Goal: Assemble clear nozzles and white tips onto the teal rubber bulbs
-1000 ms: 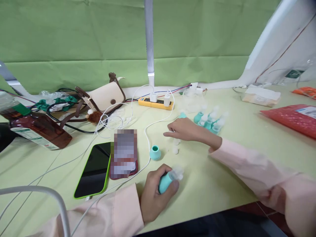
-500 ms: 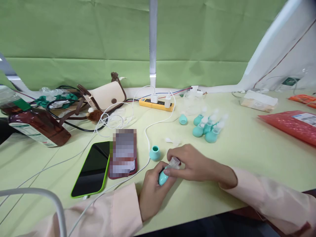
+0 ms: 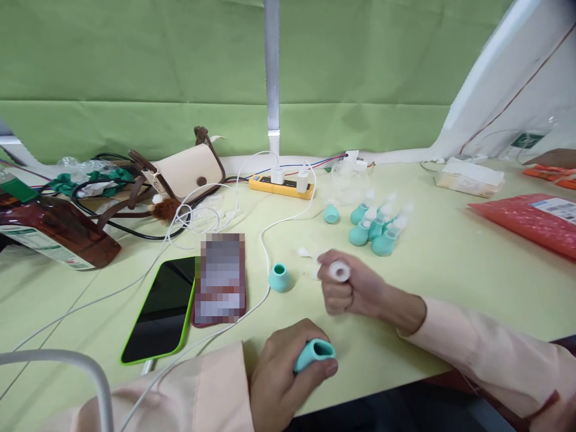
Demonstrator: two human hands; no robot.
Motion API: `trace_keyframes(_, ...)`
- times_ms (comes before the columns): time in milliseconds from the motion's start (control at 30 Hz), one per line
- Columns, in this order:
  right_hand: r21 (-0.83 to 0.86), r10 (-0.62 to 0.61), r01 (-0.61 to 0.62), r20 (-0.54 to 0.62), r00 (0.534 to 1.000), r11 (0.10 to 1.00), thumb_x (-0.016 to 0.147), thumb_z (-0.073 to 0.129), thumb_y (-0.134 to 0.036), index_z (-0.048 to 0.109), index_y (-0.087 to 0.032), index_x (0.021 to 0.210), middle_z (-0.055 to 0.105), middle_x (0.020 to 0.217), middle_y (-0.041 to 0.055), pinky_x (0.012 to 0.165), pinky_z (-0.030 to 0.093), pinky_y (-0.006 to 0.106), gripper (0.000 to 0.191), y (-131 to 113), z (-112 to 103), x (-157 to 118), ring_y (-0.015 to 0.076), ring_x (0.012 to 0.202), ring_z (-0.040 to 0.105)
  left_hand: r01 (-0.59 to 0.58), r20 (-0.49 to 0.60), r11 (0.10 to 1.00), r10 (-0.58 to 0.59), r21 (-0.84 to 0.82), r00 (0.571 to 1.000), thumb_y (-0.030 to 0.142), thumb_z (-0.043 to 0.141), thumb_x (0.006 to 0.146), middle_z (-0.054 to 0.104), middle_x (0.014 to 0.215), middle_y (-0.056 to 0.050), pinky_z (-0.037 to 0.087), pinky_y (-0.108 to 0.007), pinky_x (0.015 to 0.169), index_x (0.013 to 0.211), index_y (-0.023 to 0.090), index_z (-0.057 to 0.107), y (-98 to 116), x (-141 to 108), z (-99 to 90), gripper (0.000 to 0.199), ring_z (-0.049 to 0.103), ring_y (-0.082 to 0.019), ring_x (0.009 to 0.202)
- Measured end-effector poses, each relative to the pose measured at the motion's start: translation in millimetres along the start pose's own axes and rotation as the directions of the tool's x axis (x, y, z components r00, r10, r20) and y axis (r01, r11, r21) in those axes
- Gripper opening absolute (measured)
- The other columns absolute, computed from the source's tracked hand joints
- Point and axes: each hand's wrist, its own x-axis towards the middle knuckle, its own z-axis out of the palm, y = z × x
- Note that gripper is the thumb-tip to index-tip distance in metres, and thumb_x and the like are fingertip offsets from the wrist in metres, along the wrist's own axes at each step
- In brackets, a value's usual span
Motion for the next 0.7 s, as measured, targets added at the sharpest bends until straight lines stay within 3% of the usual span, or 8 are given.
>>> trace_keyframes(67,-0.082,-0.086,0.076,-0.125,0.988,0.994,0.083,0.012,-0.035,0.011,-0.021,0.048,0.009,0.037,-0.0074,0.032,0.024,0.021,0.038,-11,-16,-2,0.0052,0.03,0.014,-0.038,0.028,0.999,0.039,-0.026,0.999,0.027,0.046,0.082,0.051,0.069,0.0,0.036,-0.023,0.057,0.079,0.019,0.049,0,-1,-0.1,0.009,0.046,-0.013,0.062)
trace_keyframes(133,-0.382,-0.284,0.146,-0.336,0.898,0.913,0.081,0.027,-0.039,0.014,-0.02,0.049,0.013,0.042,-0.0064,0.036,0.02,0.022,0.04,-24,-29,-3,0.0052,0.036,0.016,-0.119,0.0,0.993,0.119,-0.007,0.993,0.028,0.047,0.081,0.052,0.079,-0.003,0.039,-0.026,0.063,0.085,0.019,0.05,-2,0,-0.3,0.01,0.048,-0.016,0.072)
trace_keyframes(200,-0.715,-0.419,0.011,-0.397,0.817,0.7,0.078,0.038,-0.04,0.018,-0.018,0.049,0.017,0.045,-0.0053,0.04,0.019,0.022,0.042,-35,-39,2,0.0057,0.041,0.019,-0.219,-0.051,0.97,0.225,0.11,0.973,0.03,0.051,0.079,0.048,0.088,-0.006,0.039,-0.03,0.07,0.089,0.02,0.053,-6,3,-0.9,0.014,0.046,-0.019,0.082)
trace_keyframes(300,-0.914,-0.302,-0.298,-0.377,0.876,0.275,0.08,0.036,-0.045,0.031,-0.017,0.051,0.034,0.047,-0.0022,0.045,0.022,0.023,0.04,-38,-47,25,0.0077,0.045,0.031,-0.274,-0.119,0.899,0.331,0.341,0.936,0.03,0.054,0.078,0.041,0.084,-0.005,0.04,-0.032,0.069,0.094,0.021,0.056,-14,7,-2.8,0.019,0.044,-0.019,0.08)
trace_keyframes(333,-0.92,-0.263,-0.33,-0.379,0.887,0.213,0.079,0.037,-0.046,0.037,-0.016,0.053,0.041,0.05,-0.0001,0.046,0.022,0.023,0.039,-34,-49,35,0.0091,0.047,0.037,-0.288,-0.119,0.876,0.357,0.388,0.927,0.029,0.054,0.078,0.04,0.08,-0.004,0.04,-0.032,0.066,0.095,0.021,0.056,-16,9,-3.5,0.02,0.044,-0.018,0.076)
trace_keyframes(500,-0.943,-0.156,-0.319,-0.33,0.931,0.093,0.076,0.042,-0.048,0.054,-0.013,0.066,0.058,0.065,0.0092,0.049,0.026,0.024,0.038,-11,-48,75,0.0179,0.061,0.052,-0.285,-0.097,0.796,0.392,0.533,0.915,0.022,0.05,0.081,0.046,0.077,-0.005,0.042,-0.03,0.061,0.098,0.016,0.055,-22,18,-6.4,0.019,0.047,-0.017,0.071)
trace_keyframes(600,-0.95,-0.116,-0.307,-0.313,0.943,0.063,0.074,0.041,-0.057,0.056,-0.013,0.07,0.06,0.069,0.0098,0.05,0.028,0.024,0.047,-9,-49,75,0.0186,0.062,0.054,-0.274,-0.091,0.738,0.413,0.617,0.906,0.014,0.046,0.081,0.051,0.08,-0.007,0.043,-0.03,0.062,0.092,0.015,0.055,-22,23,-7.1,0.014,0.049,-0.017,0.073)
trace_keyframes(700,-0.94,-0.132,-0.339,-0.341,0.931,0.04,0.08,0.024,-0.06,0.056,-0.014,0.078,0.06,0.077,0.01,0.052,0.032,0.024,0.056,-21,-60,64,0.019,0.068,0.055,-0.273,-0.06,0.676,0.426,0.685,0.903,0.011,0.044,0.082,0.054,0.085,-0.008,0.045,-0.03,0.063,0.082,0.015,0.055,-22,26,-8.0,0.011,0.052,-0.018,0.077)
